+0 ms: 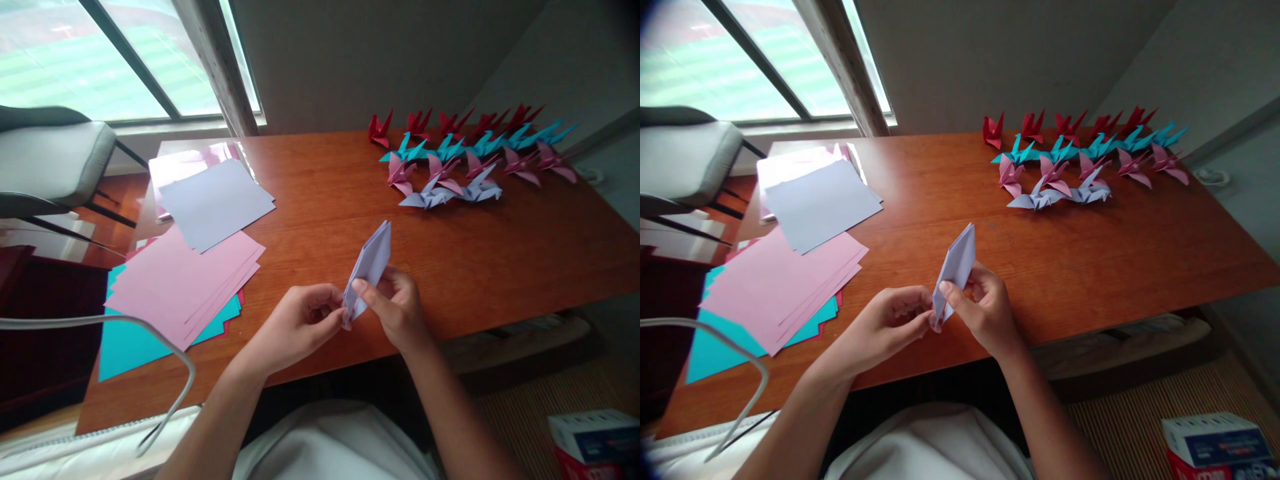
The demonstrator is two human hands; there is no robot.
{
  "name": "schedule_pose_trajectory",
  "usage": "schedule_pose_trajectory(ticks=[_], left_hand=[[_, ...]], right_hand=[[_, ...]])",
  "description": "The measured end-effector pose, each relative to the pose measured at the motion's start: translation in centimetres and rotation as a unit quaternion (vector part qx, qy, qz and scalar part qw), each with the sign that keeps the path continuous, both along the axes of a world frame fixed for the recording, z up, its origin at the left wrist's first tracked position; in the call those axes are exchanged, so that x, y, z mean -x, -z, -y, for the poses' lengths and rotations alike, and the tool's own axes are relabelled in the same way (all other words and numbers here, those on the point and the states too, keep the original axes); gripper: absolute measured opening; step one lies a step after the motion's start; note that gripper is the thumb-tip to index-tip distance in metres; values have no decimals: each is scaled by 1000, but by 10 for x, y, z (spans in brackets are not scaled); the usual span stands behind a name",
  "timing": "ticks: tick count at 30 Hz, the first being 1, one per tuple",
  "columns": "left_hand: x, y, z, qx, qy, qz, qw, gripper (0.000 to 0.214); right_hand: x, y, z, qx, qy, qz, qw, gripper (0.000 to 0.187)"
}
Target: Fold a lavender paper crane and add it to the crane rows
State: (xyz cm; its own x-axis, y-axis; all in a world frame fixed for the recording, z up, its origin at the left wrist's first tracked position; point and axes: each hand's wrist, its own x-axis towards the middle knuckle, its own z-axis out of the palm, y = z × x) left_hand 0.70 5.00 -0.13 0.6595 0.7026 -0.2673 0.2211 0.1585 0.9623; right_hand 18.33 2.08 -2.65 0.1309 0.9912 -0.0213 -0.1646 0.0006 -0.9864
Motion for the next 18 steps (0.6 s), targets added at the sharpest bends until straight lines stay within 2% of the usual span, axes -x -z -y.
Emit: schedule_pose_trajectory(ticks=[9,18], left_hand=[[-3,-1,0,25,-15,19,999,12],[-3,5,1,-5,-19,-1,1000,6]], right_hand=[[0,-3,0,-27,16,21,999,13],[0,0,-3,-25,66,36,997,17]])
